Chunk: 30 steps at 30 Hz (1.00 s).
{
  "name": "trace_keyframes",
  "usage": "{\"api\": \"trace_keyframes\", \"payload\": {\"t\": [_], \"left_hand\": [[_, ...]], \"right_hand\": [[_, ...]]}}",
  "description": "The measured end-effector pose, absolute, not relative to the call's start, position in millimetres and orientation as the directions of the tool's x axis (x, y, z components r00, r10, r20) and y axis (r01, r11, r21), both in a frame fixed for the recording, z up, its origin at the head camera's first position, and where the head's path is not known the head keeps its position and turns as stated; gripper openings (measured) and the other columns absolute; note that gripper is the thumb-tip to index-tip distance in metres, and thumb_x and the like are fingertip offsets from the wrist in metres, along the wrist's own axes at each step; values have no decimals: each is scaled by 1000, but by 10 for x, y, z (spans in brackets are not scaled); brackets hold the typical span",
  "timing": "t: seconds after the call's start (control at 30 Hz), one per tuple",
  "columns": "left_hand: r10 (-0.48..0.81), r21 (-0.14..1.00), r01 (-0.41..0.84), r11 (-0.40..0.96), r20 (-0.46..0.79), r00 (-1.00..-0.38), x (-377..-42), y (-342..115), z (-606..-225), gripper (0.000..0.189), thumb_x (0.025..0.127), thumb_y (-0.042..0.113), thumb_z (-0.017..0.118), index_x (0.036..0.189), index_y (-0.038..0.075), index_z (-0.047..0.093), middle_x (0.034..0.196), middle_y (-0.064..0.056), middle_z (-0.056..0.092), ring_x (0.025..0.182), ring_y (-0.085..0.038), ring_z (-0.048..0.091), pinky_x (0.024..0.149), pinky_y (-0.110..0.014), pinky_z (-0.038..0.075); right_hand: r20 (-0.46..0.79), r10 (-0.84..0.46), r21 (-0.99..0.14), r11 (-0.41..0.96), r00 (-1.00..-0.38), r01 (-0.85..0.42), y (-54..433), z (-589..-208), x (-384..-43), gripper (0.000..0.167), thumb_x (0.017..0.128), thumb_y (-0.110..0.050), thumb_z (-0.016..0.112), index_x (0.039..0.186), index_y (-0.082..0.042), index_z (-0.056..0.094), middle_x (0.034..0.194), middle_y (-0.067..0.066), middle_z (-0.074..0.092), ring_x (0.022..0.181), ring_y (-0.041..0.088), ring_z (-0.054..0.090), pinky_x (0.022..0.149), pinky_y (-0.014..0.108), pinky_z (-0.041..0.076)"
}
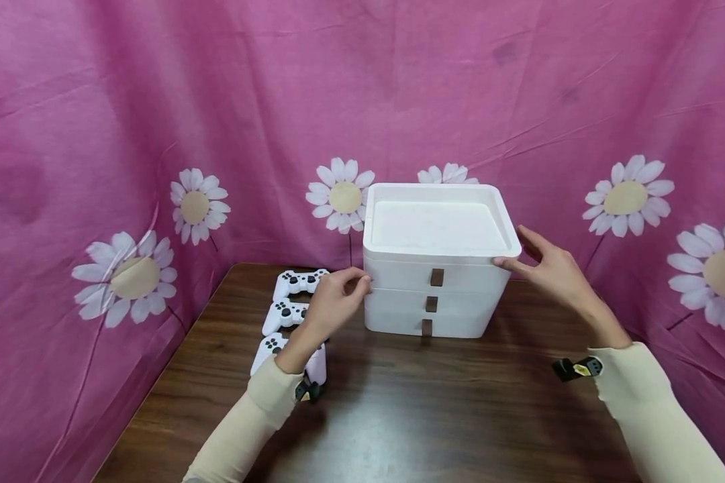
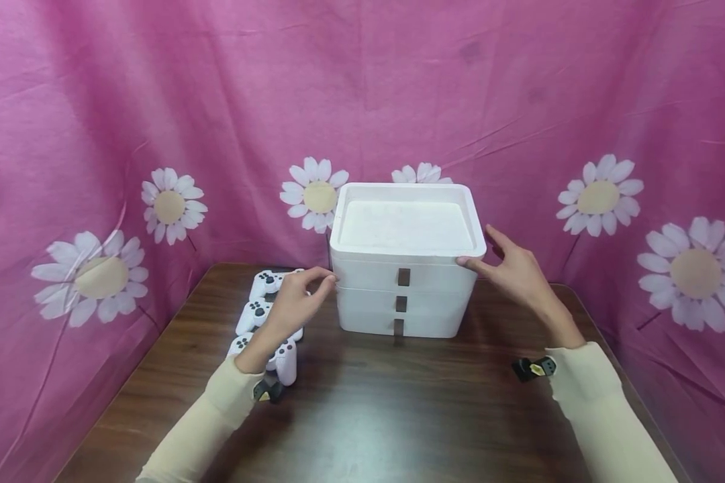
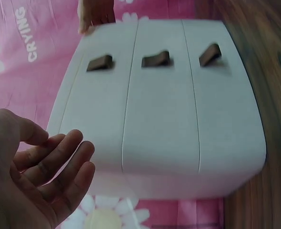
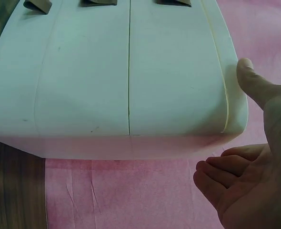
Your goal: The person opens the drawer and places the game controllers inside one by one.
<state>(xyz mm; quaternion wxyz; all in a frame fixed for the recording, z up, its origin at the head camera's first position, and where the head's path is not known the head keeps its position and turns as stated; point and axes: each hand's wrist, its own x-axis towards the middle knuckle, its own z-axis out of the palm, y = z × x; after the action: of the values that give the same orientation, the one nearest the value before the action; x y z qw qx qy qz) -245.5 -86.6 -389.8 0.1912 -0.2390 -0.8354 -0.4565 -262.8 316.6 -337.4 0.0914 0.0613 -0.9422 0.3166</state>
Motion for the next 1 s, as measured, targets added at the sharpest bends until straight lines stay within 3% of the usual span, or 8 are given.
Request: {"api": "trace_keyframes", "payload": {"t": [0.23, 0.43, 0.57, 0.67, 0.83, 0.9, 1.0], "left_hand": [[243, 729, 560, 393, 505, -828, -2414, -586, -3919, 16, 103, 11, 66, 104, 2, 79, 87, -10, 82, 77, -26, 79, 70, -26, 61], [246, 803, 478, 357, 413, -877, -2439, -367, -3928, 19, 105, 14, 64, 113, 4, 79, 98, -9, 82, 87, -21, 80, 75, -25, 62], [251, 846, 424, 322, 356, -900, -2454, -234, -3949, 21, 106, 13, 62, 118, 4, 77, 108, -11, 81, 97, -22, 80, 80, -26, 61], [258, 876, 380, 297, 310, -915, -2448, -136, -3984, 23, 106, 14, 61, 122, 5, 76, 113, -11, 81, 101, -20, 80, 82, -25, 60], [266, 897, 340, 282, 267, -926, -2404, 19, -4043, 27, 106, 17, 63, 127, 5, 75, 117, -7, 81, 102, -14, 78, 83, -20, 59], [273, 904, 335, 265, 263, -925, -2374, 74, -4053, 28, 105, 16, 64, 129, 4, 73, 119, -8, 80, 103, -14, 78, 85, -19, 59], [285, 917, 323, 233, 253, -924, -2341, 146, -4067, 31, 104, 14, 64, 132, 2, 71, 121, -11, 79, 105, -17, 77, 86, -19, 59]], "right_hand": [[224, -82, -578, 791, -971, -200, 3136, -3365, -2669, 97, 92, -51, 82, 166, -10, 36, 163, 28, 45, 143, 49, 49, 111, 68, 44], [226, -102, -578, 786, -969, -218, 3133, -3360, -2689, 95, 92, -49, 82, 165, -8, 38, 160, 29, 48, 135, 44, 53, 105, 62, 46], [235, -100, -577, 786, -967, -221, 3128, -3368, -2691, 93, 91, -49, 83, 164, -9, 41, 153, 28, 56, 125, 39, 58, 94, 39, 50], [242, -95, -588, 777, -966, -223, 3121, -3374, -2694, 94, 91, -48, 84, 164, -8, 41, 151, 28, 58, 124, 38, 60, 84, 19, 45], [248, -80, -624, 749, -965, -223, 3113, -3395, -2692, 100, 91, -45, 85, 167, -6, 33, 154, 30, 55, 131, 40, 59, 79, 6, 39], [260, -80, -631, 740, -962, -232, 3112, -3408, -2689, 97, 91, -44, 85, 166, -8, 35, 151, 29, 58, 124, 31, 62, 77, 4, 41], [281, -88, -639, 726, -956, -255, 3114, -3422, -2685, 90, 92, -41, 85, 165, -11, 40, 146, 27, 63, 108, 7, 61, 73, 4, 45]]}}
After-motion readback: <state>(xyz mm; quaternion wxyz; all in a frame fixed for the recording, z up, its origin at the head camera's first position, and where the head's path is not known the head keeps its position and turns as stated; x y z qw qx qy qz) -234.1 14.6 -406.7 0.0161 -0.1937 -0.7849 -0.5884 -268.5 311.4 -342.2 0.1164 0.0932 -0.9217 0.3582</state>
